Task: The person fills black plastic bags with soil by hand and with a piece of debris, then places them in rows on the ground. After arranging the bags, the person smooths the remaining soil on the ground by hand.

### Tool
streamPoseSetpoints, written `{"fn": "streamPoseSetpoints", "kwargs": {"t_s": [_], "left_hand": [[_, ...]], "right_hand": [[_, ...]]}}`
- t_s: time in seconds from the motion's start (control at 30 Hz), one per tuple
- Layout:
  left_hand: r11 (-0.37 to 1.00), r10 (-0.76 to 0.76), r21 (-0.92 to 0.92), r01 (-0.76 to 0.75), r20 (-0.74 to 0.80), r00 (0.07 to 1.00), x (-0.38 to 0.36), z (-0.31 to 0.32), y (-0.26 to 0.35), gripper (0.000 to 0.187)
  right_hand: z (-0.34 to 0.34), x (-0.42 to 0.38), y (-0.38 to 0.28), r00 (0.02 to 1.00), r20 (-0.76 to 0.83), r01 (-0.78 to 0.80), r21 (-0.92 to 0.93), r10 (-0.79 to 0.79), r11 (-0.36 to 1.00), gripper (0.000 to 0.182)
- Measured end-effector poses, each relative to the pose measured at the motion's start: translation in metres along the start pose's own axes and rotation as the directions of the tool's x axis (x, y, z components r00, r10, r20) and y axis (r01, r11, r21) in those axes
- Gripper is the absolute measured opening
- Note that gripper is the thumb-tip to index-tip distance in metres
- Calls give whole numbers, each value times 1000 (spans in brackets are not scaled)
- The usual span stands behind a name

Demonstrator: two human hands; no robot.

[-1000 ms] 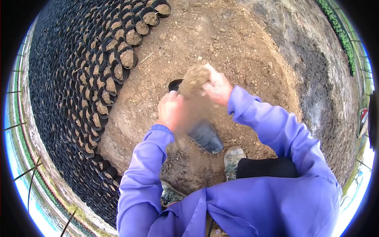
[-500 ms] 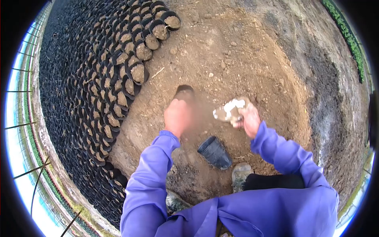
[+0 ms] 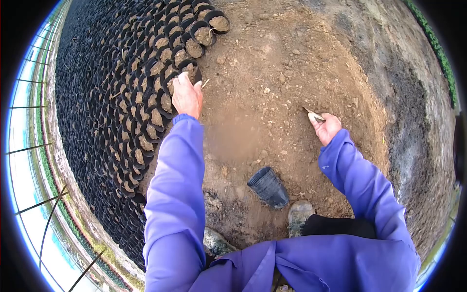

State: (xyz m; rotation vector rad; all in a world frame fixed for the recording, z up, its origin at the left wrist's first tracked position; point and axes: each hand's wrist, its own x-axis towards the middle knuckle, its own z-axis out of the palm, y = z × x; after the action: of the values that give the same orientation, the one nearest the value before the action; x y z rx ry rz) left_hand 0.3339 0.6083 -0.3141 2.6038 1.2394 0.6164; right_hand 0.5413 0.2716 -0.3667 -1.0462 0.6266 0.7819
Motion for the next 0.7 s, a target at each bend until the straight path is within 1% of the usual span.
{"fn": "streamPoseSetpoints", "kwargs": {"t_s": [0.03, 0.07, 0.1, 0.13, 0.17, 0.2, 0.23, 0.3, 0.33, 0.37, 0.4, 0.43, 0.47, 0.5, 0.53, 0.57, 0.63, 0.67, 0.7], "left_hand": [[999, 28, -16, -28, 14, 1000, -4, -5, 7, 39], [987, 120, -109, -114, 49, 992, -12, 5, 3, 39], [959, 217, -203, -199, 74, 973, -16, 8, 7, 39], [961, 184, -241, -138, 183, 966, -18, 15, 15, 40], [954, 244, -222, -203, 177, 954, -17, 22, 22, 43], [947, 263, -219, -235, 113, 958, -12, 34, 24, 45], [939, 284, -215, -268, 45, 958, -4, 54, 26, 48], [980, 156, -120, -160, -45, 987, 15, 101, 21, 53], [993, 87, -76, -94, -95, 992, 29, 105, 31, 55], [977, -75, -183, 111, 191, 979, 41, 109, 38, 60], [918, -198, -217, 333, 477, 856, 50, 96, 58, 65], [849, -71, -436, 298, 466, 882, 40, 90, 87, 66], [734, 48, -628, 260, 430, 901, 20, 84, 120, 67], [598, 181, -715, 362, 560, 808, -5, 74, 149, 66], [449, 330, -753, 481, 640, 693, -28, 58, 165, 64], [733, 417, -680, 19, 471, 777, -45, 38, 164, 54], [799, 358, -598, -60, 392, 847, -79, 15, 137, 41], [899, 326, -438, -8, 658, 679, -86, -2, 119, 32], [965, 239, -263, -9, 864, 444, -97, -18, 100, 23]], "right_hand": [[-3, 1, 6, 999, 21, 27, -11, -27, 1000, 10], [-6, 2, 7, 998, 42, 57, -20, -56, 998, 9], [-4, -1, 5, 996, 43, 83, -67, -81, 994, 8], [-2, -4, 4, 994, 44, 109, -113, -104, 988, 8], [-1, -6, 0, 991, 46, 134, -160, -129, 978, 8], [-9, 1, 0, 991, 84, 122, -190, -108, 974, 12], [-8, 0, 0, 988, 68, 150, -219, -139, 964, 13], [-3, -10, 4, 977, 36, 211, -277, -209, 937, 17], [-5, -7, 3, 983, 69, 181, -288, -169, 940, 16], [-6, -2, -1, 985, 87, 171, -302, -152, 938, 17], [-7, -1, -2, 987, 102, 154, -317, -128, 936, 17], [-9, -2, 0, 989, 116, 129, -335, -95, 933, 18], [-3, -7, -1, 990, 70, 138, -353, -121, 925, 19], [-3, -7, -1, 987, 92, 153, -349, -129, 925, 19], [-4, -5, -2, 984, 113, 167, -344, -136, 924, 20], [-7, -5, -2, 982, 128, 177, -340, -141, 924, 20], [-12, -1, -1, 977, 148, 193, -306, -154, 932, 20], [-15, 3, -2, 973, 168, 205, -299, -160, 932, 20], [-21, 2, 1, 970, 182, 210, -295, -161, 932, 19]]}}
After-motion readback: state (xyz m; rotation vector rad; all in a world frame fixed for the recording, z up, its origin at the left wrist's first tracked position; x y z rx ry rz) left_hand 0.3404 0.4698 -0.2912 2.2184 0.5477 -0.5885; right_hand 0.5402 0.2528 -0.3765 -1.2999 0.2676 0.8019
